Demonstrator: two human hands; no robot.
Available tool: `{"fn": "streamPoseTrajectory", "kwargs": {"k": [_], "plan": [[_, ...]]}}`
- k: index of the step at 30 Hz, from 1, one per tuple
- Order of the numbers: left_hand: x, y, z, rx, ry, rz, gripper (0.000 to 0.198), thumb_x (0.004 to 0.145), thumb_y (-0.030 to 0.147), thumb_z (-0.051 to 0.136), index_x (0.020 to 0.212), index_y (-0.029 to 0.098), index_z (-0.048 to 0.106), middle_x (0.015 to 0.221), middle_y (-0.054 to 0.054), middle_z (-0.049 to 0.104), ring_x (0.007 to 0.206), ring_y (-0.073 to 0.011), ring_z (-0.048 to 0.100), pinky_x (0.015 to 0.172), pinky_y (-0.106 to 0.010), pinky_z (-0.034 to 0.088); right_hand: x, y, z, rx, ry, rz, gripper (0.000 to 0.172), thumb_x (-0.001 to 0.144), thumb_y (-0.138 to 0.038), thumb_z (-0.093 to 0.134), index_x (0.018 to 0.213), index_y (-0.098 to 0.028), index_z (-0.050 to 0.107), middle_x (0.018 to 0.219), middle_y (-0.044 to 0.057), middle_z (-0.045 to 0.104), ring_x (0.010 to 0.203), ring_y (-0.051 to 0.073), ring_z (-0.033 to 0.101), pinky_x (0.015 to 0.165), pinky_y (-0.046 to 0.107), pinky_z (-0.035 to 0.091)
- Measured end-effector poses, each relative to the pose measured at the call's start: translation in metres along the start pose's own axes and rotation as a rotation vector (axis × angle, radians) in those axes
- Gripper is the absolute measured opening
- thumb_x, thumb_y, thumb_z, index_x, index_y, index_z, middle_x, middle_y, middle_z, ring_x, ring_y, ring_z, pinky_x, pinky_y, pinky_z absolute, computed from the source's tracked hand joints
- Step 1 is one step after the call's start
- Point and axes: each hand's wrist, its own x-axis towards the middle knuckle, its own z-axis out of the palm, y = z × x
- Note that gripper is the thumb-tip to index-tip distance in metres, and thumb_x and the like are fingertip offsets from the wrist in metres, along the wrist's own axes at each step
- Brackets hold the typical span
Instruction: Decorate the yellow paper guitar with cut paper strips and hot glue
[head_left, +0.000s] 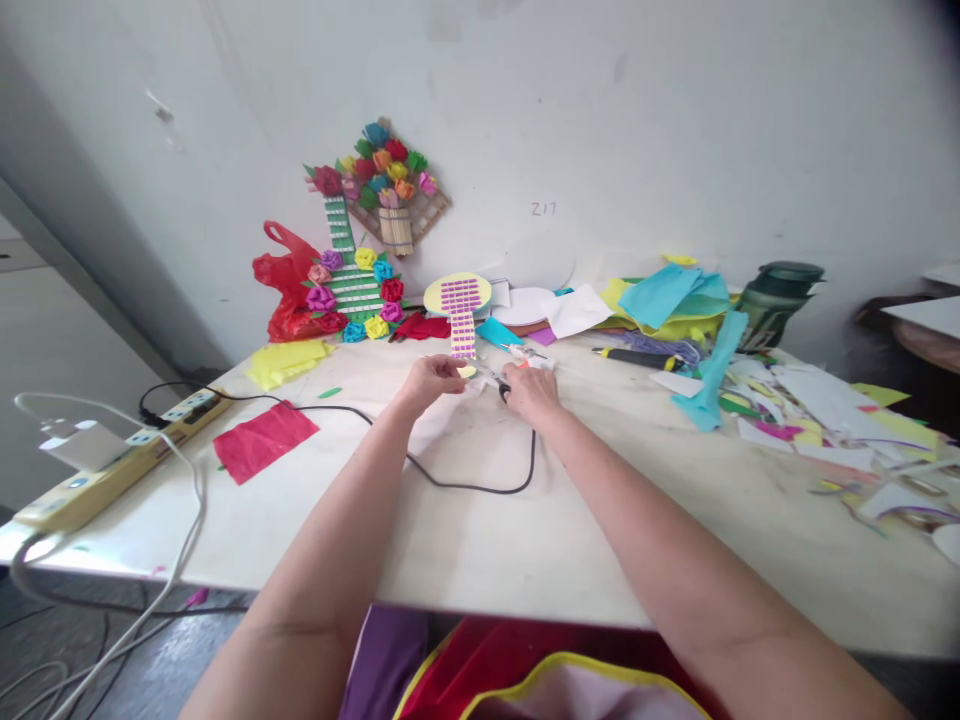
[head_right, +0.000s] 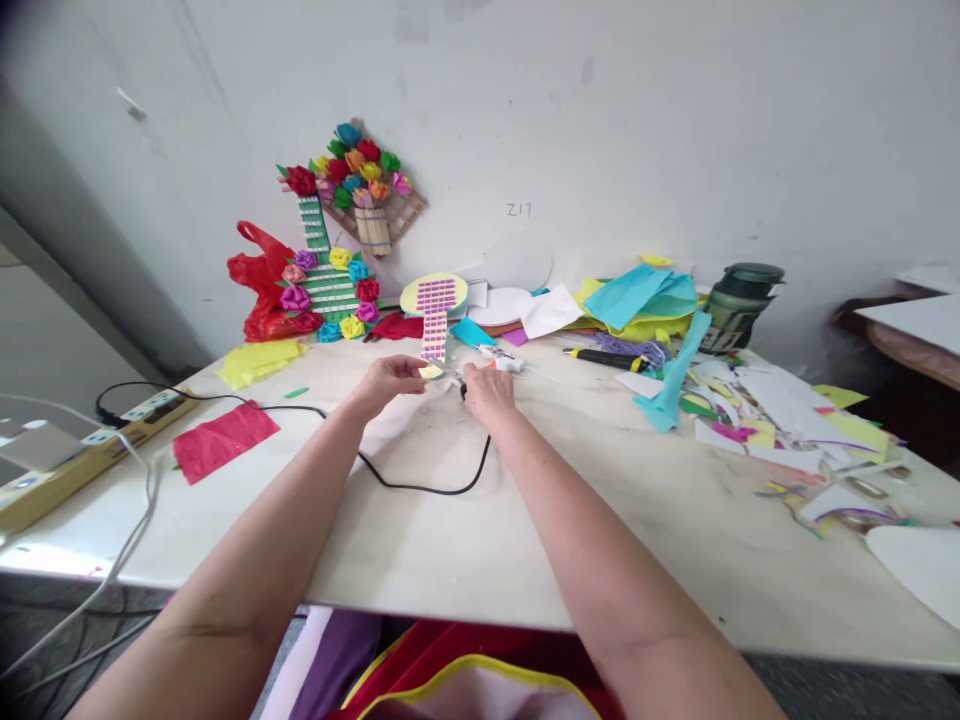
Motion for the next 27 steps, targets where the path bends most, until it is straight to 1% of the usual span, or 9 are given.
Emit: {"fn": "streamPoseTrajectory", "kwargs": {"k": [3, 7, 9, 12, 14, 16, 20, 24, 27], "plan": [[0.0, -0.002, 0.0, 0.089, -0.027, -0.02, 0.04, 0.052, 0.022, 0.075, 0.088, 0.011, 0.064, 0.056, 0.001, 0.06, 0.05, -0.0115, 0.056, 0.058, -0.029, 0.048, -0.002, 0.0, 0.0, 0.003, 0.022, 0.005, 0.03, 0.077, -0.018, 0.05, 0.107, -0.02, 0.055, 0.093, 0.013, 0.066, 0.091, 0.026, 0.061, 0.071, 0.033, 0.04], [0.001, -0.006, 0.001, 0.213, -0.066, 0.002, 0.037, 0.05, 0.023, 0.075, 0.085, 0.013, 0.068, 0.06, -0.002, 0.064, 0.057, -0.0142, 0.059, 0.061, -0.027, 0.045, -0.005, 0.0, -0.001, 0.027, 0.065, 0.046, 0.032, 0.078, -0.02, 0.05, 0.109, -0.021, 0.055, 0.094, 0.012, 0.066, 0.09, 0.026, 0.06, 0.071, 0.033, 0.04], [0.001, -0.006, 0.001, 0.274, -0.039, 0.015, 0.035, 0.052, 0.025, 0.074, 0.085, 0.014, 0.07, 0.06, -0.001, 0.065, 0.057, -0.0138, 0.058, 0.06, -0.025, 0.043, -0.005, 0.001, -0.002, 0.078, 0.085, 0.084, 0.032, 0.078, -0.023, 0.05, 0.11, -0.023, 0.055, 0.094, 0.01, 0.066, 0.09, 0.025, 0.061, 0.071, 0.033, 0.04], [0.0, -0.005, 0.002, 0.369, 0.057, -0.012, 0.025, 0.06, 0.035, 0.069, 0.076, 0.015, 0.07, 0.046, 0.001, 0.057, 0.047, -0.011, 0.05, 0.053, -0.023, 0.037, -0.004, 0.002, -0.002, 0.212, 0.13, 0.124, 0.032, 0.078, -0.027, 0.05, 0.109, -0.026, 0.055, 0.094, 0.006, 0.067, 0.09, 0.024, 0.06, 0.071, 0.032, 0.041], [-0.001, -0.005, 0.003, 0.424, 0.106, -0.048, 0.029, 0.065, 0.043, 0.064, 0.066, 0.015, 0.068, 0.04, 0.001, 0.052, 0.042, -0.0095, 0.044, 0.048, -0.023, 0.032, -0.003, 0.002, -0.002, 0.3, 0.152, 0.138, 0.031, 0.077, -0.029, 0.05, 0.108, -0.027, 0.056, 0.095, 0.004, 0.067, 0.092, 0.024, 0.06, 0.071, 0.031, 0.042], [0.0, -0.007, 0.006, 0.457, 0.124, -0.082, 0.036, 0.067, 0.05, 0.061, 0.058, 0.015, 0.066, 0.041, 0.0, 0.054, 0.043, -0.0095, 0.043, 0.047, -0.023, 0.03, -0.003, 0.0, -0.001, 0.366, 0.165, 0.13, 0.032, 0.077, -0.031, 0.051, 0.108, -0.028, 0.056, 0.096, 0.002, 0.068, 0.092, 0.023, 0.059, 0.071, 0.031, 0.042], [0.001, -0.015, 0.012, 0.343, 0.143, -0.085, 0.04, 0.066, 0.054, 0.059, 0.062, 0.015, 0.067, 0.054, -0.005, 0.063, 0.053, -0.0124, 0.051, 0.051, -0.024, 0.033, -0.004, -0.008, 0.001, 0.427, 0.182, 0.085, 0.032, 0.075, -0.031, 0.052, 0.107, -0.029, 0.056, 0.093, 0.0, 0.069, 0.091, 0.021, 0.06, 0.071, 0.03, 0.043], [0.002, -0.018, 0.011, 0.123, 0.119, -0.03, 0.034, 0.066, 0.048, 0.062, 0.069, 0.014, 0.066, 0.059, -0.005, 0.065, 0.06, -0.0136, 0.056, 0.06, -0.025, 0.037, -0.006, -0.015, 0.002, 0.485, 0.205, 0.05, 0.032, 0.073, -0.032, 0.054, 0.106, -0.028, 0.057, 0.091, 0.0, 0.069, 0.09, 0.021, 0.061, 0.073, 0.031, 0.043], [0.002, -0.017, 0.009, 0.076, 0.087, -0.007, 0.032, 0.066, 0.046, 0.063, 0.067, 0.014, 0.064, 0.062, -0.006, 0.065, 0.063, -0.0135, 0.057, 0.064, -0.025, 0.038, -0.003, -0.013, 0.007, 0.608, 0.205, 0.054, 0.033, 0.07, -0.031, 0.058, 0.103, -0.027, 0.058, 0.089, 0.0, 0.069, 0.087, 0.02, 0.061, 0.072, 0.029, 0.044]]}}
